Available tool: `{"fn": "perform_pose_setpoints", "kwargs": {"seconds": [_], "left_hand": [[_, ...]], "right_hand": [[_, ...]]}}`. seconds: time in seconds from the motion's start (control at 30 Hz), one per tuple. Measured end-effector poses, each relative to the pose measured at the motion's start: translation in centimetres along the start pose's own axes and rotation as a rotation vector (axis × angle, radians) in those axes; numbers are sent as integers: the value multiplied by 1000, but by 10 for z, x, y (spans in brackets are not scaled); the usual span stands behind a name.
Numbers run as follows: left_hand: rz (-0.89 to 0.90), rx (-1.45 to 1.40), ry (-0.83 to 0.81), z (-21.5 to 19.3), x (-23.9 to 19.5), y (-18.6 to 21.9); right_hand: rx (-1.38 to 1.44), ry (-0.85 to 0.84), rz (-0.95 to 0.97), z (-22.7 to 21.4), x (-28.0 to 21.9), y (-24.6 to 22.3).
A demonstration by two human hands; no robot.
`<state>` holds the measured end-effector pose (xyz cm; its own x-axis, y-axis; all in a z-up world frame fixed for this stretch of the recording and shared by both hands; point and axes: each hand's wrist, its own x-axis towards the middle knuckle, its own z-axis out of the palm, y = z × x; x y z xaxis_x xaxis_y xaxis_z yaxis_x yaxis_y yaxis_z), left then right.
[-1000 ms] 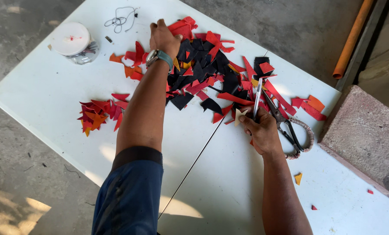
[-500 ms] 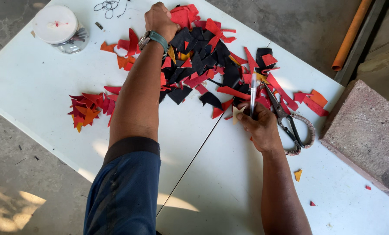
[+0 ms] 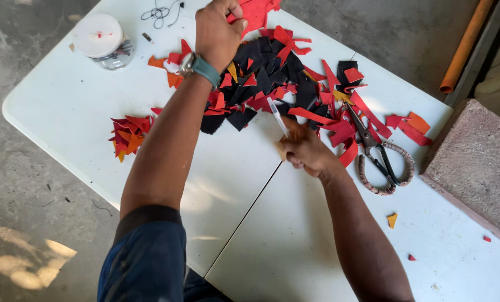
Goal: The person uses large shears to trim small pieces of red and black leather, and marks them with a pen while working on a table.
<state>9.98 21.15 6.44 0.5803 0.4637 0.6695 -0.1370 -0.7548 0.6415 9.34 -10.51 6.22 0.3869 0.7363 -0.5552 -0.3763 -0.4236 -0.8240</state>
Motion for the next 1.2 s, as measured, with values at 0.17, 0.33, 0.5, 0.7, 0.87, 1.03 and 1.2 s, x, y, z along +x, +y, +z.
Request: {"fn": "perform_pose_setpoints", "kwargs": {"seconds": [0.17,0.33,0.5,0.7,0.87,1.03,1.2], "left_hand": [[-167,91,-93,-7,-52,63],[77,134,-515,-20,-136,104],[-206,-1,-470,-43,-177,116],[-143,86,-326,-30,-177,111],[-239,224,-539,-12,-166,119],[-268,99,-436,-16,-168,119],[-230,-107,-262,-21,-175,115]], "right_hand": [[11,46,-113,-20,1,-18],[178,124,-71,-45,-1,-16],[254,213,-113,-60,-5,-1],[242,216,-132,-58,-13,8],[128,199,-130,-55,-18,8],[45,147,-63,-51,-23,6],[-132,21,-22,-34,-24,5]]}}
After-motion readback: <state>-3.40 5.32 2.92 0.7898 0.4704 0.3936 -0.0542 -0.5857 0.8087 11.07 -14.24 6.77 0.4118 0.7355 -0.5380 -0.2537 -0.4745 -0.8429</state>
